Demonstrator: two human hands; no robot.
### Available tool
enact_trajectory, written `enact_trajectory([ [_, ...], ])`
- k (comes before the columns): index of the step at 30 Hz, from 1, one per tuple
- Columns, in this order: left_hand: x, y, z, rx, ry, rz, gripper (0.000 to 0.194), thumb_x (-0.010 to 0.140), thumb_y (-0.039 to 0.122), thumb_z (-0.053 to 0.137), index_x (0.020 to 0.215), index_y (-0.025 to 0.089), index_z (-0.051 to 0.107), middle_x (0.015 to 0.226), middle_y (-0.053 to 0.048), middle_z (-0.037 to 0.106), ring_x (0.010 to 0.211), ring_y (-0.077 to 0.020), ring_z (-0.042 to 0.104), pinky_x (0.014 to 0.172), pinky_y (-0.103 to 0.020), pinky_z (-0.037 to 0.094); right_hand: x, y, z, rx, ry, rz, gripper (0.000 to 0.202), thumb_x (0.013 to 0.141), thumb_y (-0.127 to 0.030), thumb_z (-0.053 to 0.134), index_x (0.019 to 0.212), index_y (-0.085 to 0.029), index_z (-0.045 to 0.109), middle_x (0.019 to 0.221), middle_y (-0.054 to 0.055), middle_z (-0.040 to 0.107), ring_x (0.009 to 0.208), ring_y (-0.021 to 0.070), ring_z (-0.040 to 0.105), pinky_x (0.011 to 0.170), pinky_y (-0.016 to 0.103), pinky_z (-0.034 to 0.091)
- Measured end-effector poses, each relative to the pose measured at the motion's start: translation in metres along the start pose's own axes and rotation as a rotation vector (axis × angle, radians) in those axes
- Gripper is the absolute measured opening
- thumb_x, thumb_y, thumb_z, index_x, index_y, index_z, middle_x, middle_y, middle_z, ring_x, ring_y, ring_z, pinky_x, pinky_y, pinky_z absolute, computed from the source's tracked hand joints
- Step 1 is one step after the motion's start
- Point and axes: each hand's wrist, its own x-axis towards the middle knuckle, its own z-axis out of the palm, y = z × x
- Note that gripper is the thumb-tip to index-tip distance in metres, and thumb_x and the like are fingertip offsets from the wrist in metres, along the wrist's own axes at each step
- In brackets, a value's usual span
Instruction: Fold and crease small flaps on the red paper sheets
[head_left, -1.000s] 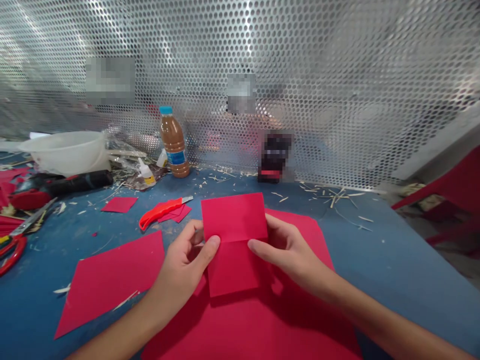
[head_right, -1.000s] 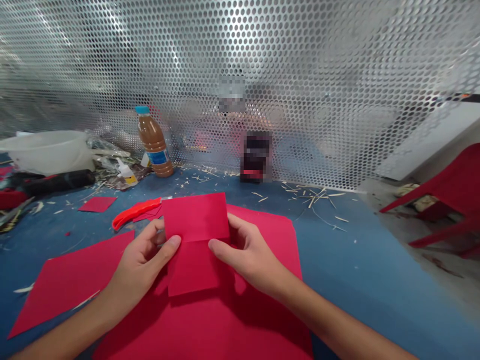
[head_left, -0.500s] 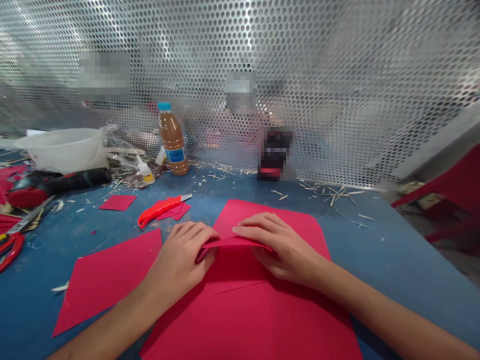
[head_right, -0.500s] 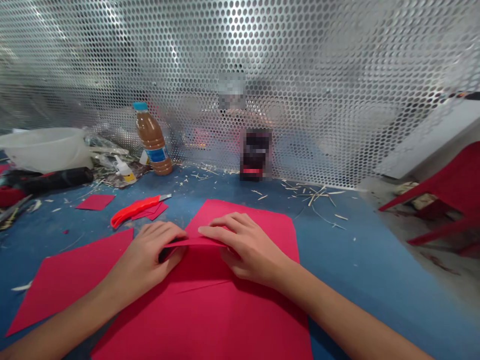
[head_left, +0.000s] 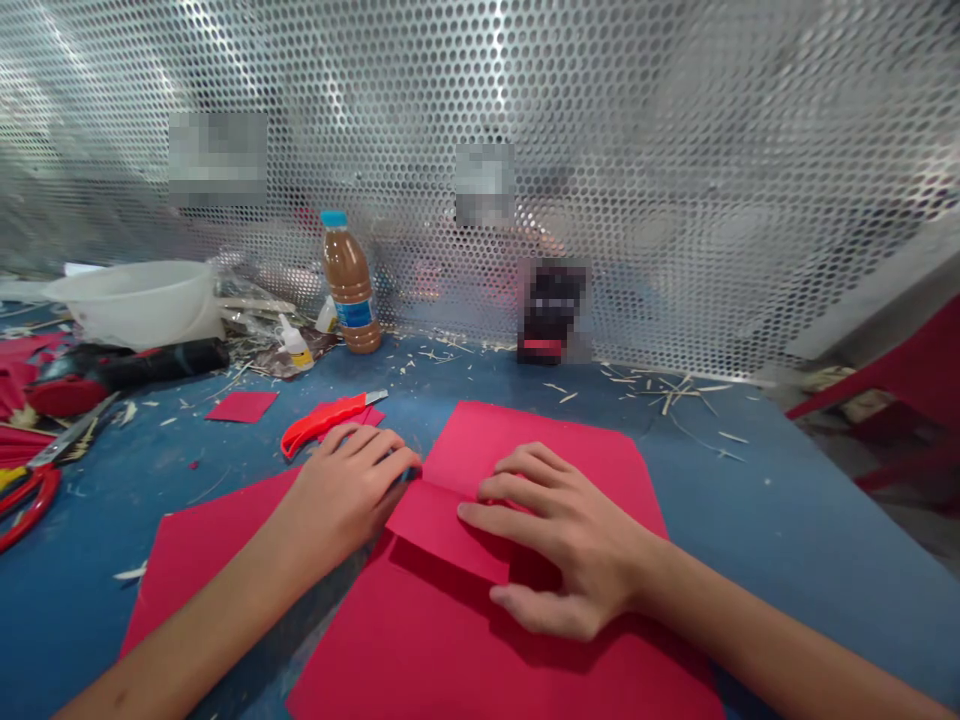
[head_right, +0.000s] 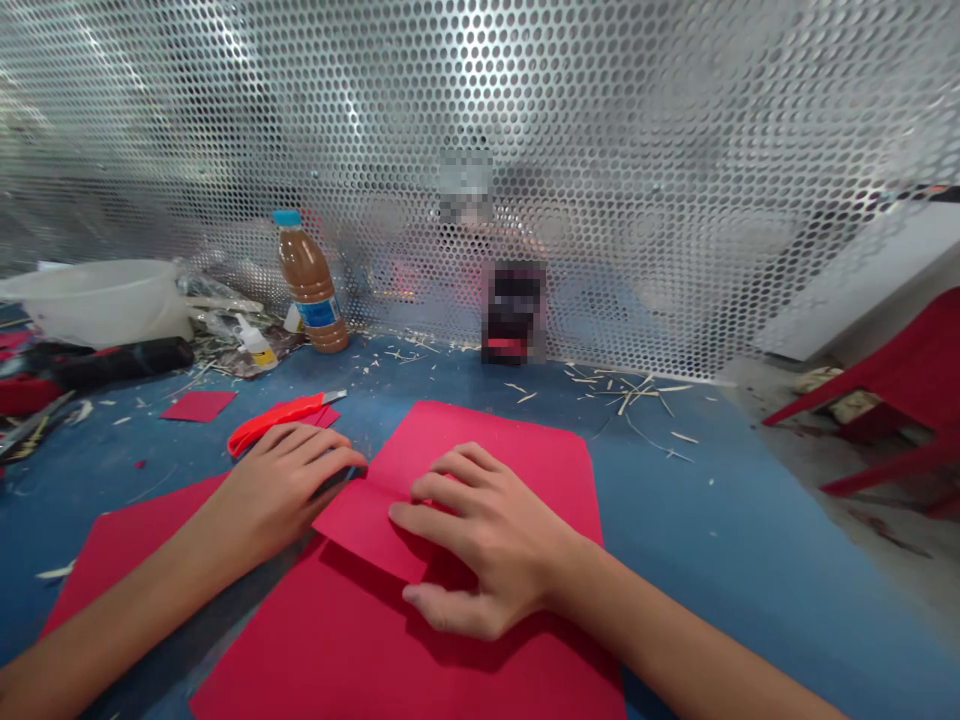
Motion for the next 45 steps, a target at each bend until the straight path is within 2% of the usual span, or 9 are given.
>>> enact_trajectory([
  [6,-0.001,-0.009,-0.012,0.000,0.149,-0.107,0.043,0.094,0.000,0.042,0.122,0.021,0.068,0.118,-0.010,0.075,0.110,-0.0309,0.067,0.094,-0.044,0.046,0.005,-0.011,0.001,-0.029,-0.064,-0.055,0.055,0.092,-0.059,0.057,0.122,-0.015,0.071,0.097,0.012,0.074,0.083,0.0280,0.059,0.080,0.048,0.048],
  [12,0.002,0.018,-0.023,-0.197,0.098,0.217,0.028,0.102,0.005,0.046,0.110,0.019,0.069,0.112,-0.008,0.074,0.107,-0.0263,0.066,0.095,-0.041,0.047,0.007,-0.012,0.005,-0.171,-0.037,0.009,0.051,0.098,-0.056,0.053,0.110,-0.011,0.076,0.084,0.012,0.071,0.077,0.0279,0.058,0.073,0.046,0.045],
  [16,0.002,0.027,-0.018,-0.190,0.015,0.269,0.025,0.106,0.016,0.049,0.120,0.019,0.069,0.121,-0.009,0.074,0.111,-0.0283,0.067,0.100,-0.045,0.047,0.007,-0.010,0.007,-0.303,0.011,0.186,0.035,0.101,-0.037,0.052,0.091,-0.014,0.077,0.071,0.008,0.064,0.068,0.0243,0.053,0.067,0.044,0.041],
  [18,0.002,0.024,-0.014,-0.173,-0.023,0.268,0.027,0.108,0.021,0.048,0.126,0.020,0.068,0.129,-0.010,0.073,0.116,-0.0292,0.067,0.103,-0.047,0.047,0.006,-0.007,0.006,-0.274,0.005,0.196,0.029,0.099,-0.027,0.052,0.093,-0.016,0.077,0.077,0.008,0.068,0.073,0.0246,0.056,0.070,0.044,0.043],
  [22,0.000,0.014,-0.006,-0.127,-0.043,0.248,0.033,0.109,0.019,0.046,0.134,0.021,0.067,0.138,-0.010,0.071,0.126,-0.0318,0.065,0.106,-0.051,0.048,0.001,0.000,0.003,-0.143,-0.033,0.115,0.027,0.095,-0.021,0.056,0.114,-0.018,0.075,0.122,0.013,0.072,0.115,0.0330,0.060,0.099,0.051,0.047],
  [24,0.000,0.011,-0.006,-0.128,-0.040,0.216,0.034,0.108,0.021,0.050,0.136,0.023,0.067,0.139,-0.010,0.071,0.128,-0.0333,0.064,0.108,-0.054,0.048,-0.001,0.004,0.002,-0.088,-0.057,0.105,0.030,0.095,-0.020,0.057,0.121,-0.019,0.072,0.131,0.012,0.070,0.127,0.0332,0.057,0.109,0.052,0.044],
  [28,0.000,0.015,-0.010,-0.171,-0.015,0.175,0.034,0.106,0.028,0.055,0.137,0.025,0.068,0.137,-0.009,0.073,0.129,-0.0330,0.065,0.112,-0.054,0.046,-0.003,0.008,0.003,-0.024,-0.061,0.153,0.032,0.094,-0.017,0.059,0.124,-0.021,0.070,0.132,0.011,0.071,0.128,0.0304,0.059,0.113,0.051,0.045],
  [39,0.002,0.024,-0.013,-0.233,-0.025,0.299,0.029,0.107,0.021,0.050,0.127,0.021,0.071,0.132,-0.011,0.074,0.118,-0.0310,0.072,0.104,-0.050,0.053,-0.002,0.010,0.003,0.046,-0.048,0.207,0.034,0.093,-0.015,0.058,0.124,-0.023,0.070,0.130,0.010,0.072,0.124,0.0298,0.062,0.109,0.051,0.050],
  [45,0.001,0.028,-0.014,-0.269,-0.025,0.320,0.028,0.104,0.019,0.053,0.124,0.022,0.073,0.128,-0.011,0.075,0.117,-0.0309,0.071,0.104,-0.049,0.054,-0.003,0.011,0.004,0.039,-0.012,0.212,0.052,0.088,-0.011,0.058,0.138,-0.022,0.063,0.145,0.013,0.065,0.142,0.0327,0.053,0.117,0.056,0.046],
])
